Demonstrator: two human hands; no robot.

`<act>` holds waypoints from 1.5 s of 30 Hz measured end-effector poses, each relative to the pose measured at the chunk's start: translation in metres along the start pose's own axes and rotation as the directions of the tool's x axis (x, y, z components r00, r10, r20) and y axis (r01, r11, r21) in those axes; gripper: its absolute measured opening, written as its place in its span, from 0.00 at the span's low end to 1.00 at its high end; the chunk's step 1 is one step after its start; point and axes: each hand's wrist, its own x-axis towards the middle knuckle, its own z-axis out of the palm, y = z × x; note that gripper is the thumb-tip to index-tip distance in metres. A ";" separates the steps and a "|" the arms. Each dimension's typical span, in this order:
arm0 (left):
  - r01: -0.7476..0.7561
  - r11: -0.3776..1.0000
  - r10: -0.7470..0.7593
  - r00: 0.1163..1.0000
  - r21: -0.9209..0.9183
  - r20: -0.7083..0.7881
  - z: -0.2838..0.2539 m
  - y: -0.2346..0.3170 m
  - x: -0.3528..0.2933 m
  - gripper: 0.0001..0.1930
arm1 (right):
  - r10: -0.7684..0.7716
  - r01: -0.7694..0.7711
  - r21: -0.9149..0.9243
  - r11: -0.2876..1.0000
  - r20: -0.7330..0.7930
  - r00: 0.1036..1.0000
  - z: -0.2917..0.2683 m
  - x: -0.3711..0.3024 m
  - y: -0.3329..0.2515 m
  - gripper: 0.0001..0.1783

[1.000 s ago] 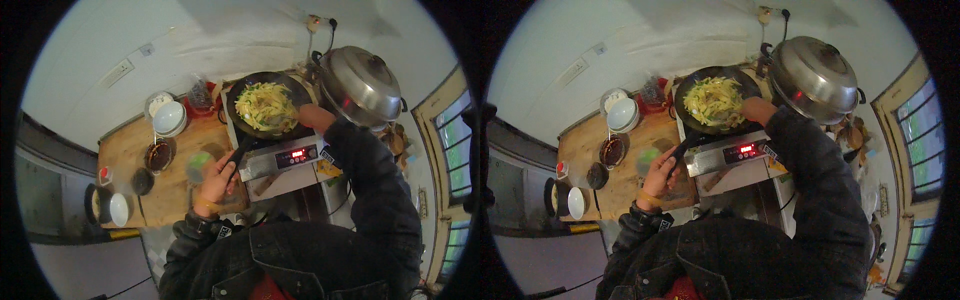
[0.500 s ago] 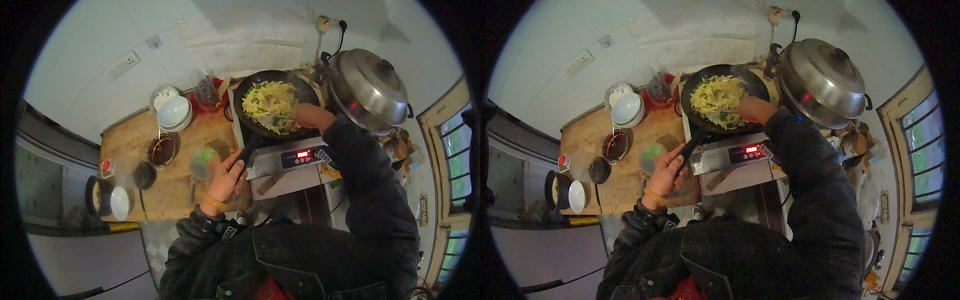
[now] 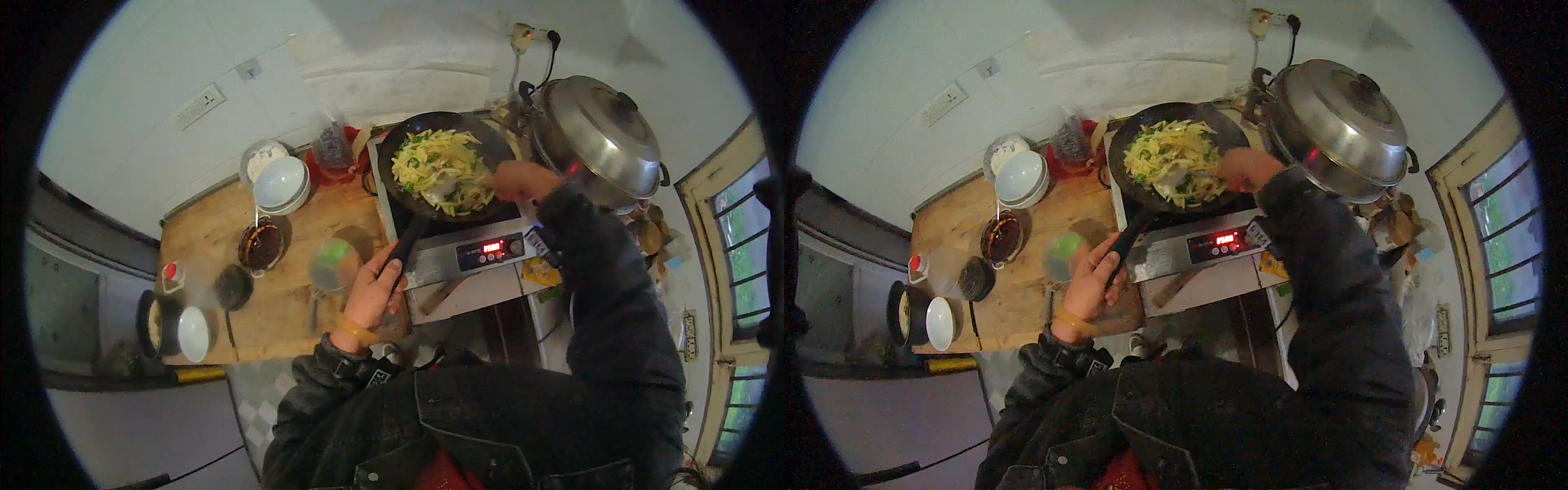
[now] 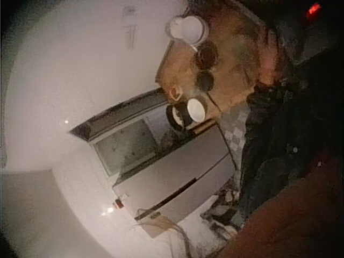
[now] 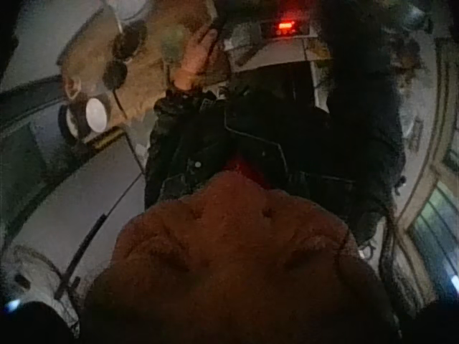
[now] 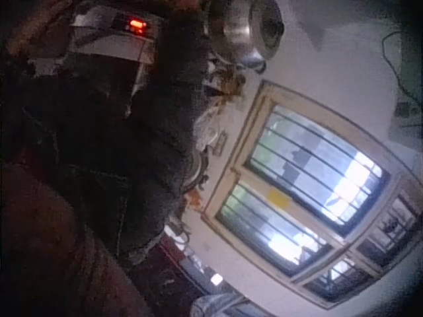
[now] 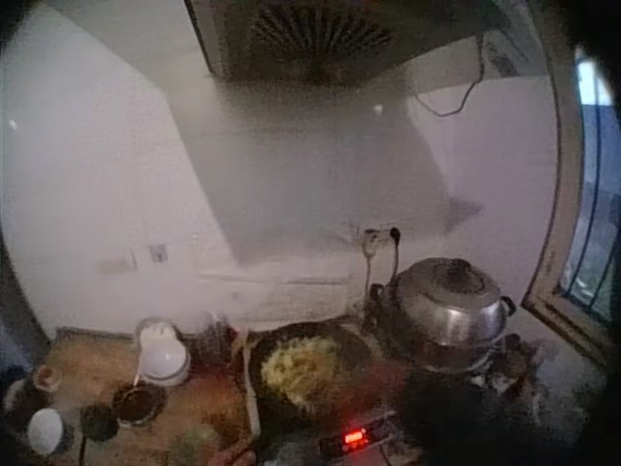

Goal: The person stir-fries meat in a wok, then adds chopped green onions and sliced potatoes. They season the mixture with salt and soy sauce while continuously stirring the ingredients in the wok.

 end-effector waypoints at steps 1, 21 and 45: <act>0.006 1.000 -0.006 1.000 -0.005 0.004 0.001 0.000 0.000 0.26 | -0.188 0.193 0.032 0.981 -0.119 0.975 0.017 0.004 0.001 0.10; 0.422 0.782 -0.286 0.897 -0.459 0.336 -0.009 0.000 0.048 0.12 | 0.141 -0.168 -0.237 0.957 -0.127 0.982 -0.090 -0.027 0.044 0.05; 0.511 0.756 -0.366 0.849 -0.410 0.382 -0.008 0.009 0.045 0.11 | 0.716 -0.704 -0.231 0.671 -0.044 0.697 -0.084 -0.032 0.002 0.21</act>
